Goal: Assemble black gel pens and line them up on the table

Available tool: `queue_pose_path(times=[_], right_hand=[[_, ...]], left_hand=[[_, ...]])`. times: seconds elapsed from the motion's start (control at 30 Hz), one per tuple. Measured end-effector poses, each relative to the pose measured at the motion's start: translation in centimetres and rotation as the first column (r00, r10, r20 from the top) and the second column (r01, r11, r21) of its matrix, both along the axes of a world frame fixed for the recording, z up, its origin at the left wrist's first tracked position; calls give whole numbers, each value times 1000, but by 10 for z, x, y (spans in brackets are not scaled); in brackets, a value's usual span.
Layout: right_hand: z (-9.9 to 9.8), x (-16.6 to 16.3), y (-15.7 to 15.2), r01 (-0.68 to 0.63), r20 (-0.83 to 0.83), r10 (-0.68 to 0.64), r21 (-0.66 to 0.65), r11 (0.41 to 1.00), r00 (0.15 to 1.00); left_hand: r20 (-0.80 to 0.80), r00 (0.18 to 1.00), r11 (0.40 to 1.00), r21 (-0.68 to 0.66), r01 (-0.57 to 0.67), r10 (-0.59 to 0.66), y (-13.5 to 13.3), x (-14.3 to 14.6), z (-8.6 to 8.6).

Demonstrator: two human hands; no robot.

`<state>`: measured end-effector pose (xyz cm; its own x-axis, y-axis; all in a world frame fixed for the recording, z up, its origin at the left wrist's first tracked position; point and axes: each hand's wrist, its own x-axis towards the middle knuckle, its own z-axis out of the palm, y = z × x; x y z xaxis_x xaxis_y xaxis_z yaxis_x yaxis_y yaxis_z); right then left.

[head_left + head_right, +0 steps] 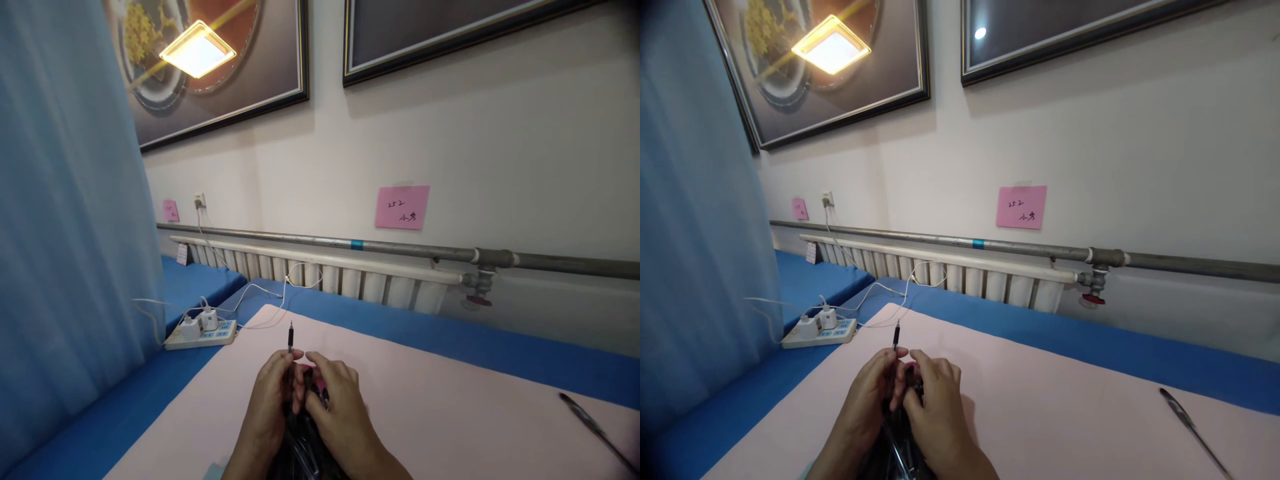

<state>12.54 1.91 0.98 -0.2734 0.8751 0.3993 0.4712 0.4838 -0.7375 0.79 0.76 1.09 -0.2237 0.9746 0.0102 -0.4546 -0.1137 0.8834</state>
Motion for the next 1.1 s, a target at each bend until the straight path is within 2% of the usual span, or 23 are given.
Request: queue_pose_path(times=[0.07,0.13,0.23,0.3,0.37,0.43,0.5,0.87,1.1], right_hand=[[1,2,1,-44,-35,43,-26,999,998],[1,4,3,-93,-79,94,20,995,992],[3,11,9,-36,-250,49,56,998,967],[6,18,14,18,-435,-33,-37,999,900],[11,25,20,48,-593,-134,-160,986,794],[15,32,25,57,-683,-206,-235,970,701],[18,36,28,51,-717,-229,-262,964,658],[19,37,28,9,-678,-198,-272,962,707],[22,35,23,-129,-606,-89,-307,943,790]], left_hand=[[-1,1000,1000,5,20,-20,-1,2,-1],[-6,999,999,12,40,-40,-1,2,-1],[-81,992,995,28,100,-97,-4,3,-1],[-160,974,987,-15,160,-161,-5,4,1],[-219,949,973,-94,211,-227,-7,6,3],[-251,930,960,-152,236,-268,-9,10,5],[-267,920,953,-180,243,-285,-10,13,6],[-365,869,937,-223,268,-335,-11,14,8],[-365,875,943,-220,250,-317,-12,14,8]])
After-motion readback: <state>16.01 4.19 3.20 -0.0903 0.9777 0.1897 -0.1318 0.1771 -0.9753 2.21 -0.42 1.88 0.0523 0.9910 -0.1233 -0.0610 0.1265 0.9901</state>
